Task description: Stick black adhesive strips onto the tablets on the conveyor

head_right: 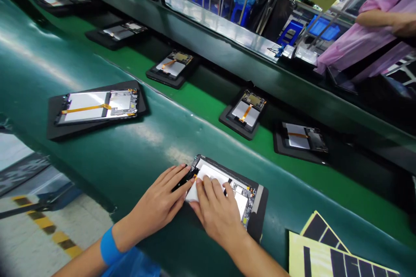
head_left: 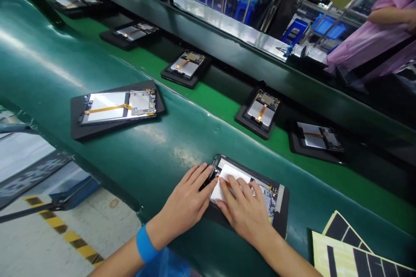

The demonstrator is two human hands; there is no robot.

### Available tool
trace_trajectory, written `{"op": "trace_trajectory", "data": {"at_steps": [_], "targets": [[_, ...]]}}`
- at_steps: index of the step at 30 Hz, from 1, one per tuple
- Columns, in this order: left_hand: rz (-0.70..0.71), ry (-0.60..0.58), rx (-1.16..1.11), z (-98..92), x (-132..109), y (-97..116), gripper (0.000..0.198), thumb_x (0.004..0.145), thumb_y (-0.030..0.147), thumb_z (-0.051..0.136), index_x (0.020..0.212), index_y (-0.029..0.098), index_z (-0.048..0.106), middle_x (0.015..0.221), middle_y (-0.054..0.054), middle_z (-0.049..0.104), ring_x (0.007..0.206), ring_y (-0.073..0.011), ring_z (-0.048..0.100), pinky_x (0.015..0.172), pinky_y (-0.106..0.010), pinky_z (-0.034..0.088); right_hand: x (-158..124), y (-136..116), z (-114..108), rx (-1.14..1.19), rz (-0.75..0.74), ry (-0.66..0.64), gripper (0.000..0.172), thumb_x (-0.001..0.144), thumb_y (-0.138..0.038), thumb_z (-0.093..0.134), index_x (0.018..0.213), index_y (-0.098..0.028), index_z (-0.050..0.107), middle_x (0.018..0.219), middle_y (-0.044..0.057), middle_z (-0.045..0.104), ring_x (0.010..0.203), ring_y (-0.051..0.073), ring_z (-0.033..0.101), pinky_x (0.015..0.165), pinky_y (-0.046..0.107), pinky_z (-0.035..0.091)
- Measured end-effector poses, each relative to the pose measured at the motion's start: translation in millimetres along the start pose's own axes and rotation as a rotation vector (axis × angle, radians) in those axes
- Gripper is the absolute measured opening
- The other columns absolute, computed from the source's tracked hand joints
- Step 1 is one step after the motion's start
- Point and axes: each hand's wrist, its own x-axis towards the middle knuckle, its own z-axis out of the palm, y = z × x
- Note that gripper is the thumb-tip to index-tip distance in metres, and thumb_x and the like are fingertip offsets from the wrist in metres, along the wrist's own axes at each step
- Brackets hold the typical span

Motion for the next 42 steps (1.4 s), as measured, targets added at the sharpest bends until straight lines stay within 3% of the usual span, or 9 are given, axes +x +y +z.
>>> {"op": "trace_trajectory", "data": {"at_steps": [11,17,25,34,42], "targets": [[0.005,-0.014,0.027,1.6,-2.9,-0.2,0.043,0.094,0.012,0.046,0.135,0.014,0.062,0.141,-0.017,0.06,0.134,-0.0329,0.055,0.109,-0.051,0.052,9.1,6.4,-8.2,0.04,-0.118,-0.055,0.041,0.105,-0.043,0.049,0.133,-0.017,0.063,0.127,0.009,0.069,0.112,0.025,0.055,0.099,0.042,0.034],[0.003,-0.01,0.04,3.8,-3.7,-0.1,0.043,0.093,0.01,0.047,0.133,0.013,0.062,0.139,-0.02,0.06,0.132,-0.0341,0.056,0.107,-0.052,0.054,15.8,12.8,-12.8,0.049,-0.111,-0.053,0.036,0.105,-0.042,0.048,0.128,-0.02,0.065,0.127,0.007,0.069,0.112,0.025,0.055,0.094,0.042,0.035],[-0.053,0.049,-0.143,6.7,-8.7,-2.3,0.043,0.095,0.009,0.05,0.137,0.014,0.06,0.144,-0.017,0.058,0.133,-0.0311,0.055,0.11,-0.049,0.052,13.2,8.1,-11.5,0.081,-0.09,-0.066,0.037,0.104,-0.04,0.051,0.132,-0.018,0.063,0.13,0.008,0.069,0.115,0.025,0.054,0.097,0.042,0.035],[-0.084,0.018,-0.244,9.3,-12.2,-4.6,0.047,0.096,0.008,0.05,0.142,0.017,0.056,0.15,-0.017,0.052,0.136,-0.0304,0.052,0.112,-0.048,0.051,11.2,9.8,-9.2,0.108,-0.105,-0.081,0.039,0.105,-0.036,0.047,0.136,-0.016,0.06,0.129,0.009,0.069,0.117,0.026,0.053,0.099,0.043,0.034],[-0.153,0.015,-0.377,7.1,-6.2,-2.6,0.044,0.095,0.008,0.051,0.136,0.022,0.06,0.147,-0.015,0.053,0.137,-0.0287,0.051,0.113,-0.048,0.05,10.3,10.0,-6.6,0.134,-0.083,-0.059,0.036,0.104,-0.035,0.049,0.132,-0.018,0.062,0.128,0.009,0.069,0.116,0.026,0.054,0.1,0.042,0.033]]}}
